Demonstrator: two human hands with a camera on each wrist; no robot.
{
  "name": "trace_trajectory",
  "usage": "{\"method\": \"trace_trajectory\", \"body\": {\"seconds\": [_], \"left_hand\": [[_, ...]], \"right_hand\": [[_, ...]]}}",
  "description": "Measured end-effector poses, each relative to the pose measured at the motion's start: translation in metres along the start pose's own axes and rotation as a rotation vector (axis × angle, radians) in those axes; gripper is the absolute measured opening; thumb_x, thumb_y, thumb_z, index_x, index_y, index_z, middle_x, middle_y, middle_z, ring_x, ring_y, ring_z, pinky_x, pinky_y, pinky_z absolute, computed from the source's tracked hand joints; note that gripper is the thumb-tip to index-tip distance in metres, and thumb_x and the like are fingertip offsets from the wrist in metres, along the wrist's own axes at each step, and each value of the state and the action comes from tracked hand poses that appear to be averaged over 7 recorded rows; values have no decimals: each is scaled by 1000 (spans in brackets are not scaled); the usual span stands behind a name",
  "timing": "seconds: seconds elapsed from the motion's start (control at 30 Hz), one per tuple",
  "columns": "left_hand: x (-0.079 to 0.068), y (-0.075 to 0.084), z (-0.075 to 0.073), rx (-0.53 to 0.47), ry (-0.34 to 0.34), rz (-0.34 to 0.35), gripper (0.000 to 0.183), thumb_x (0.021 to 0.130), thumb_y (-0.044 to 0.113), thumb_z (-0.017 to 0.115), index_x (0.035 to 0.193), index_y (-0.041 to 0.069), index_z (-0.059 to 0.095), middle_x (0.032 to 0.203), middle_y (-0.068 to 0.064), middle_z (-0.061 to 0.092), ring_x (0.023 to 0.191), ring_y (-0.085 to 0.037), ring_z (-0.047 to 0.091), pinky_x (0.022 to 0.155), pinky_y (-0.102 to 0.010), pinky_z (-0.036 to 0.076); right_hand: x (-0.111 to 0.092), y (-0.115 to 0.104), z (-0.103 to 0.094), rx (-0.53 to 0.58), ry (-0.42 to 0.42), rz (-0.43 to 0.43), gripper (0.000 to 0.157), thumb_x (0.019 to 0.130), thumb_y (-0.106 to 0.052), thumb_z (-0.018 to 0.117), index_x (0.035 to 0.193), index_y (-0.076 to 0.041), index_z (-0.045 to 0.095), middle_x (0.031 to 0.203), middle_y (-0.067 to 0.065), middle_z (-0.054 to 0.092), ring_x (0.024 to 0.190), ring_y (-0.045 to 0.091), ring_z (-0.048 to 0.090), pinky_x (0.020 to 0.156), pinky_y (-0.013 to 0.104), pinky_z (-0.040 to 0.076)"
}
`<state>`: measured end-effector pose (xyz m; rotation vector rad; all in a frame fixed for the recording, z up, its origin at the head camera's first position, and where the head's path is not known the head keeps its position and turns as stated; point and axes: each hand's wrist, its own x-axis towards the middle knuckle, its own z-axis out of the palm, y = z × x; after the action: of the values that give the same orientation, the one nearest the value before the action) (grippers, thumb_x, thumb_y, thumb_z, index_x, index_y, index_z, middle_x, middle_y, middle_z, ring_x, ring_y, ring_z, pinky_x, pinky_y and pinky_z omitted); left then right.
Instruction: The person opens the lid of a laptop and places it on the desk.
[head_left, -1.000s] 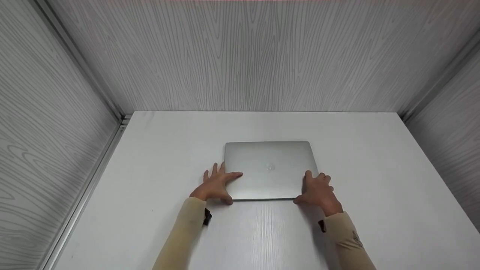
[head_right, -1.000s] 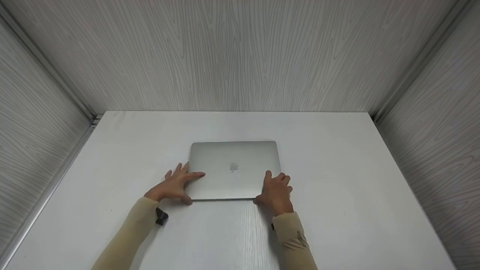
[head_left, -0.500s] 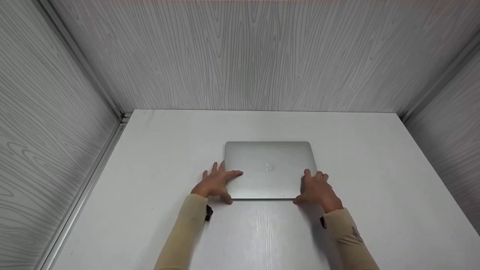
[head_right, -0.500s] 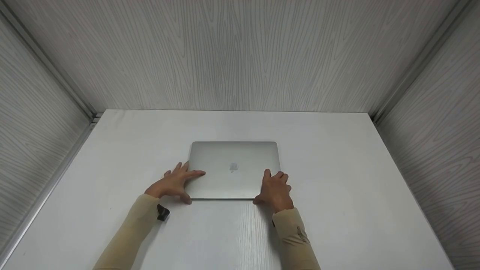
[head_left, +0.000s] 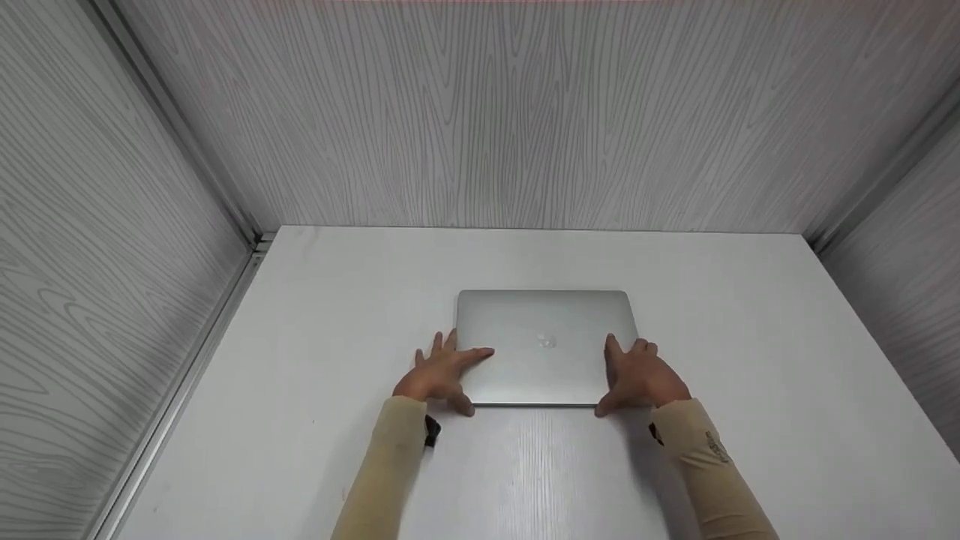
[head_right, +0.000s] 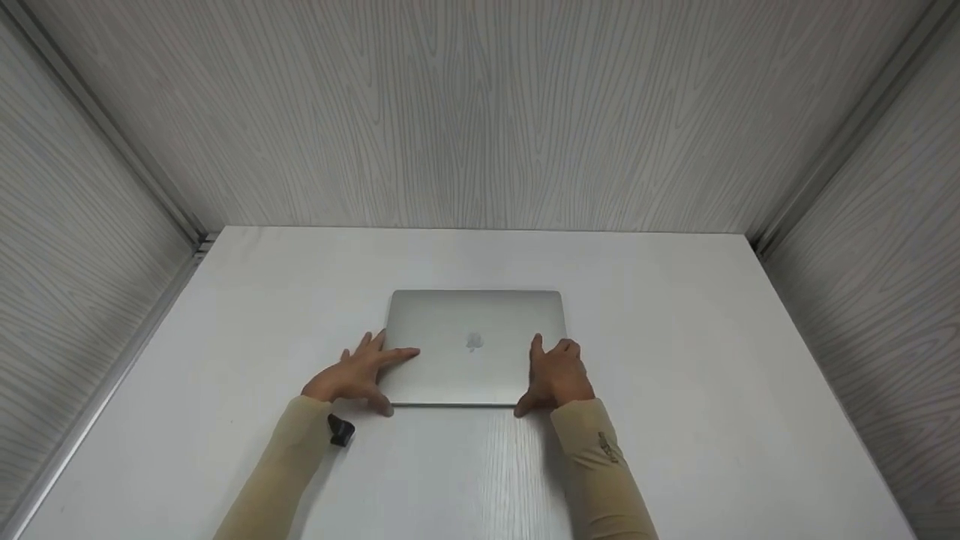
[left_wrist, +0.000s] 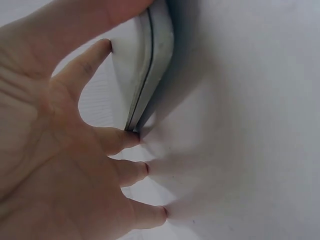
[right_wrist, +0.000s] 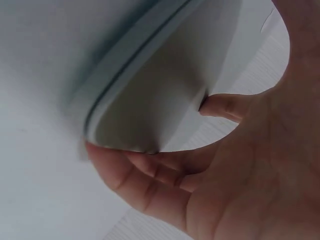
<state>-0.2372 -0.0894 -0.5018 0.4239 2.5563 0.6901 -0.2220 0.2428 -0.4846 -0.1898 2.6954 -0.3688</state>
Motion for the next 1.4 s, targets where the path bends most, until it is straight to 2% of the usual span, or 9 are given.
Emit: {"method": "trace_trajectory", "body": {"seconds": [0.2,0.4,0.57,0.7,0.77,0.9,1.07,1.23,1.4], "left_hand": [[-5,3,4,0,46,-6,97,71,14,93,154,29,46,166,-26,5,152,-46,-5,114,-71,-2],[-14,2,14,28,91,26,88,81,21,87,157,24,42,164,-28,13,152,-47,2,114,-72,3],[-23,3,20,70,115,14,81,89,27,80,158,18,38,163,-28,18,151,-48,8,112,-74,10],[-27,9,23,108,128,-5,78,93,31,74,158,9,36,161,-31,23,149,-50,15,108,-76,19],[-28,12,25,132,145,-10,78,94,33,73,157,4,36,159,-31,26,148,-51,19,107,-76,23],[-33,14,30,186,178,-20,76,95,33,71,155,1,37,157,-31,31,146,-49,25,107,-73,27],[-42,14,33,165,173,-19,75,96,31,69,154,-3,37,157,-31,32,146,-50,25,110,-70,25],[-46,12,35,143,173,-11,77,96,31,70,155,-3,34,159,-30,28,147,-50,21,111,-70,23],[-46,10,39,166,180,-1,77,96,30,70,156,-1,33,159,-29,29,148,-49,21,111,-69,24]], "right_hand": [[3,5,0,19,7,-35,130,66,-42,95,159,3,16,139,50,25,119,56,43,91,66,48],[1,10,4,3,28,-40,130,66,-46,94,159,4,18,137,49,27,113,50,44,88,63,50],[-1,8,5,-33,46,-68,125,68,-47,92,156,8,23,139,51,23,118,56,39,89,67,47],[-1,6,5,-107,102,-162,113,70,-43,92,150,12,34,146,46,26,132,59,31,98,71,37],[-1,5,6,-149,145,-225,103,70,-39,93,143,12,42,146,41,31,134,58,32,99,71,36],[-2,0,10,-210,207,-335,84,69,-29,96,131,8,52,137,33,43,126,52,43,95,68,42],[-3,-10,13,-257,258,-446,71,67,-18,96,124,3,58,131,26,50,120,47,50,86,63,49],[-1,-23,15,-288,279,-513,60,70,-20,94,115,3,62,126,23,55,114,44,54,80,59,53],[-2,-29,21,-320,319,-558,56,73,-24,93,110,6,63,121,23,57,109,42,57,76,53,56]]}}
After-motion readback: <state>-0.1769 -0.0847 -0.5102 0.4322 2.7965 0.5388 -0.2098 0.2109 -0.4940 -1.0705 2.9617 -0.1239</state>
